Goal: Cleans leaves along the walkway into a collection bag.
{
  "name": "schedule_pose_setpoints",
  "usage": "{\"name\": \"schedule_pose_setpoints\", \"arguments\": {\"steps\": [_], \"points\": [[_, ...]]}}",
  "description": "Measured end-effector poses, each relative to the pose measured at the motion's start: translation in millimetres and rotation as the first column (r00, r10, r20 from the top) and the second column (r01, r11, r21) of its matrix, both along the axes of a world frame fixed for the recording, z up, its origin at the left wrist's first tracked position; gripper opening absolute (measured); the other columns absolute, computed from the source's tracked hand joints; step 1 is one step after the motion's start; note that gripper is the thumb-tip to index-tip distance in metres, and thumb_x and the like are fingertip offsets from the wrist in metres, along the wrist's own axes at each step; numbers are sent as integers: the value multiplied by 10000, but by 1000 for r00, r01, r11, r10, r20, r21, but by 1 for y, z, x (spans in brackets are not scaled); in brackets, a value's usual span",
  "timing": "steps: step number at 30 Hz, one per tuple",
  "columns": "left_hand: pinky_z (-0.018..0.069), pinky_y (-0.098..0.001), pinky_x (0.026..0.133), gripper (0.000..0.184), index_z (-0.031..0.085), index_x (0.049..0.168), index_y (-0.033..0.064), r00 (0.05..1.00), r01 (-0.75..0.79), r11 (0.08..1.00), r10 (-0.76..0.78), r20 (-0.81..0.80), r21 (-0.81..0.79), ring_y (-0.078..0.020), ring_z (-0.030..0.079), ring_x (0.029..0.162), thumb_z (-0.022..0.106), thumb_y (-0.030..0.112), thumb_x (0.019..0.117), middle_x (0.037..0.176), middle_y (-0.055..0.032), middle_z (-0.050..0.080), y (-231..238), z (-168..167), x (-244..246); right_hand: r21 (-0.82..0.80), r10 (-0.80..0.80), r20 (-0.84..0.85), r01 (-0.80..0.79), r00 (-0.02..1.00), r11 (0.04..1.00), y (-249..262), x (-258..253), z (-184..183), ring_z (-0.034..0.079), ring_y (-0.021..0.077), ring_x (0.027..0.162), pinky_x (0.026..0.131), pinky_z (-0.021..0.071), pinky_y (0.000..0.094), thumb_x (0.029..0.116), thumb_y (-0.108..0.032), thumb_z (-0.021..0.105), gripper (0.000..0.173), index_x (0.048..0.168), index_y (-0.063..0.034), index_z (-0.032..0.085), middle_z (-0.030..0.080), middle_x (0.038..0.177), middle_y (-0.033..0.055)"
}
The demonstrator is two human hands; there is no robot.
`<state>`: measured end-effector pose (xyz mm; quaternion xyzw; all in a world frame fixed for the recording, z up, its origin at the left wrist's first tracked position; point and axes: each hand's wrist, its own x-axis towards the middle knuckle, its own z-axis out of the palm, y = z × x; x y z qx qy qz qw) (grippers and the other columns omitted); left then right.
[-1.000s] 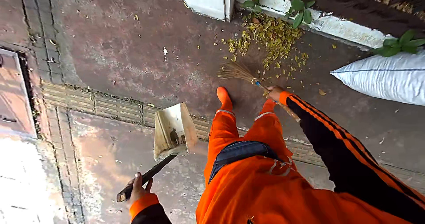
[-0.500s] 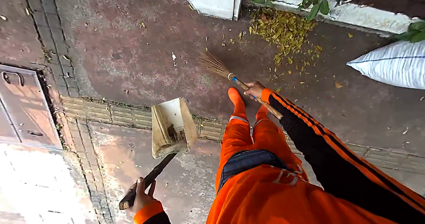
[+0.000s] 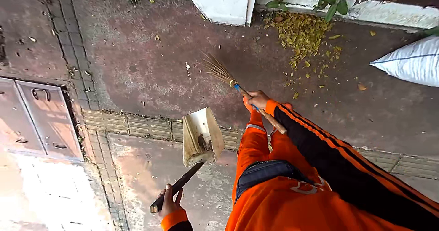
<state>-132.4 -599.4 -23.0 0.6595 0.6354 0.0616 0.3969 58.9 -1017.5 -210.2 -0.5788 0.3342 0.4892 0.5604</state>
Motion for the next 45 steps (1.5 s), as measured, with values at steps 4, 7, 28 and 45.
{"name": "schedule_pose_setpoints", "arguments": {"steps": [4, 7, 28, 45], "points": [[575, -503, 858, 343, 547, 1285, 45, 1000, 13, 1000, -14, 13, 28, -251, 628, 1074, 690, 160, 995, 1201, -128, 617, -6, 20, -14, -39, -141, 10, 142, 990, 989, -7, 55, -73, 552, 148, 616, 538, 484, 318, 978, -97, 659, 484, 1451, -136, 564, 661, 962, 108], [590, -507, 851, 272, 558, 1223, 59, 999, -5, 999, 3, 47, 38, -248, 650, 1051, 682, 150, 999, 1147, -110, 638, 5, 31, -30, -188, -328, -16, 320, 944, 929, -81, 23, -40, 511, 117, 576, 497, 454, 277, 1016, -120, 605, 394, 1404, -84, 550, 586, 879, 65], [584, -510, 828, 299, 582, 1216, 27, 989, 135, 990, -138, 60, 44, -269, 642, 1023, 719, 131, 971, 1144, -141, 635, -13, 17, 24, -376, -408, -85, 350, 909, 858, -167, -99, 30, 471, 136, 556, 481, 409, 299, 1021, -103, 614, 599, 1575, -225, 421, 611, 910, 98], [611, -336, 703, 325, 602, 1169, -37, 682, 730, 681, -722, 117, -60, -152, 678, 855, 740, -23, 875, 1036, -108, 698, -191, -35, 180, -199, -735, 50, 728, 676, 656, -302, -92, 0, 476, 117, 513, 429, 418, 268, 1025, -110, 608, 511, 1519, -177, 492, 581, 839, 72]]}}
